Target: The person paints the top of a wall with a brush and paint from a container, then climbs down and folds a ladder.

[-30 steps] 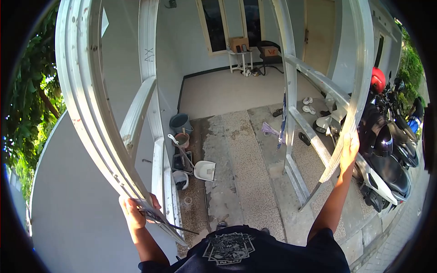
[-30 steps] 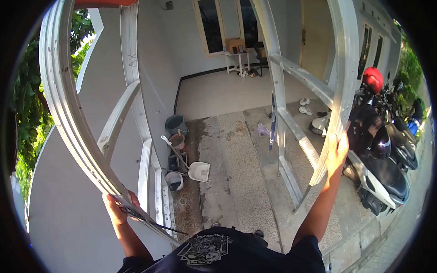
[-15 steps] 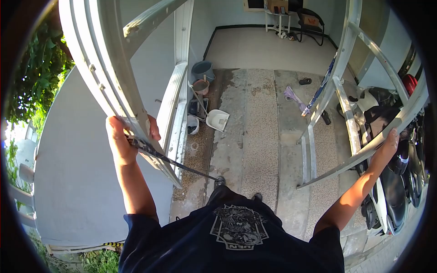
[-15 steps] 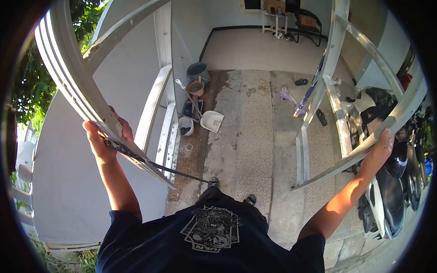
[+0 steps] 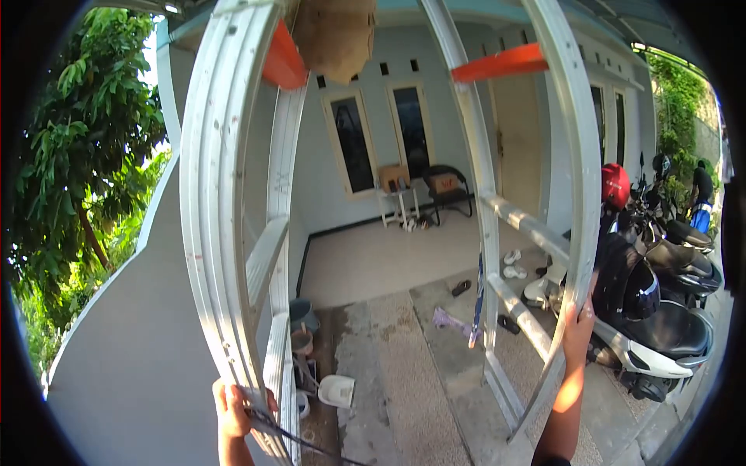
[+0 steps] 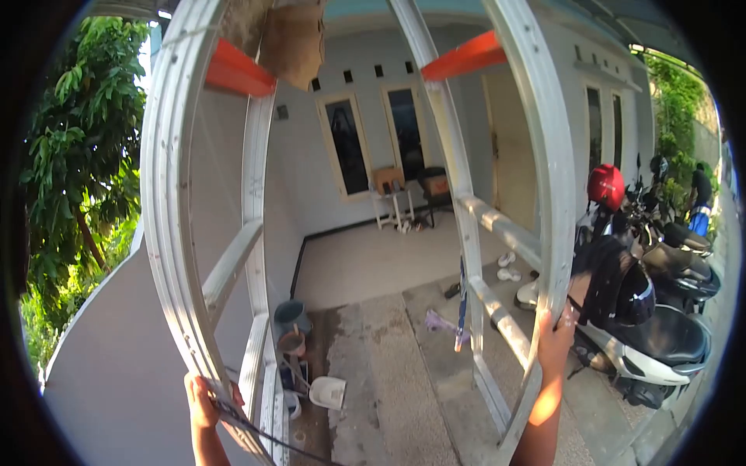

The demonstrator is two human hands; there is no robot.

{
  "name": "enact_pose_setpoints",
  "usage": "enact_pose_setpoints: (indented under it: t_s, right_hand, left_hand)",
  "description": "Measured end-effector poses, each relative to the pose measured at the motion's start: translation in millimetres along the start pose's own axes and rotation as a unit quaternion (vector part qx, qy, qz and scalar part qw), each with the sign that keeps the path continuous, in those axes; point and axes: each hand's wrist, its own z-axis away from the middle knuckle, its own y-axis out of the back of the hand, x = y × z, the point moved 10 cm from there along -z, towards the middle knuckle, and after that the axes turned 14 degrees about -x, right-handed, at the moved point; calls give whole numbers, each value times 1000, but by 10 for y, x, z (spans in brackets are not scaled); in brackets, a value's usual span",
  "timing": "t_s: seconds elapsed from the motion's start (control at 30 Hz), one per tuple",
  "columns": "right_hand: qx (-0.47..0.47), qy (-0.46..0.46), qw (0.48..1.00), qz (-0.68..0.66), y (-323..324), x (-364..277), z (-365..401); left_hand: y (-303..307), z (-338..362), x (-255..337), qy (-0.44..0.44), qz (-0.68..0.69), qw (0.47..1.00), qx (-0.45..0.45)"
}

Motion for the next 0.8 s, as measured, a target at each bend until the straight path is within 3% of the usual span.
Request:
enact_pose_setpoints:
  t_s: [0.03, 0.13, 0.17, 0.2, 0.27, 0.3, 0.43, 0.47, 0.53, 0.63, 0.8]
  right_hand:
    - [-46, -14, 997, -61, -48, 3, -34]
    - [-63, -4, 998, -16, -8, 135, -59]
    - [-67, -32, 995, -65, -5, 141, -80]
    - [-75, -61, 989, -114, -3, 128, -94]
    - [-87, -75, 985, -128, 39, 136, -172]
    - [-104, -97, 980, -141, 29, 166, -191]
    - [-103, 4, 991, -81, 74, -346, -583]
    - [-105, 5, 991, -85, 57, -417, -707]
    - [-67, 96, 984, -131, 61, -696, -928]
    - [-106, 57, 992, -31, 11, -1113, -1148]
    - [-170, 26, 982, -83, -166, -1016, -1272]
  left_hand:
    - [29, 7, 2, -2, -2, 1000, 12]
    - [100, 193, -308, 40, 27, 998, 29]
    - [216, 373, -773, 80, 115, 989, -52]
    - [155, 314, -693, 67, 114, 990, -51]
    - [169, 391, -574, 76, 36, 995, 61]
    - [176, 453, -770, 101, 87, 989, 55]
    - [137, 430, -603, 62, 27, 997, 48]
    - [126, 446, -563, 62, 25, 996, 50]
    - [144, 488, -578, 77, 12, 995, 55]
    - [205, 598, -745, 30, 40, 997, 61]
    - [136, 589, -425, 53, 26, 994, 90]
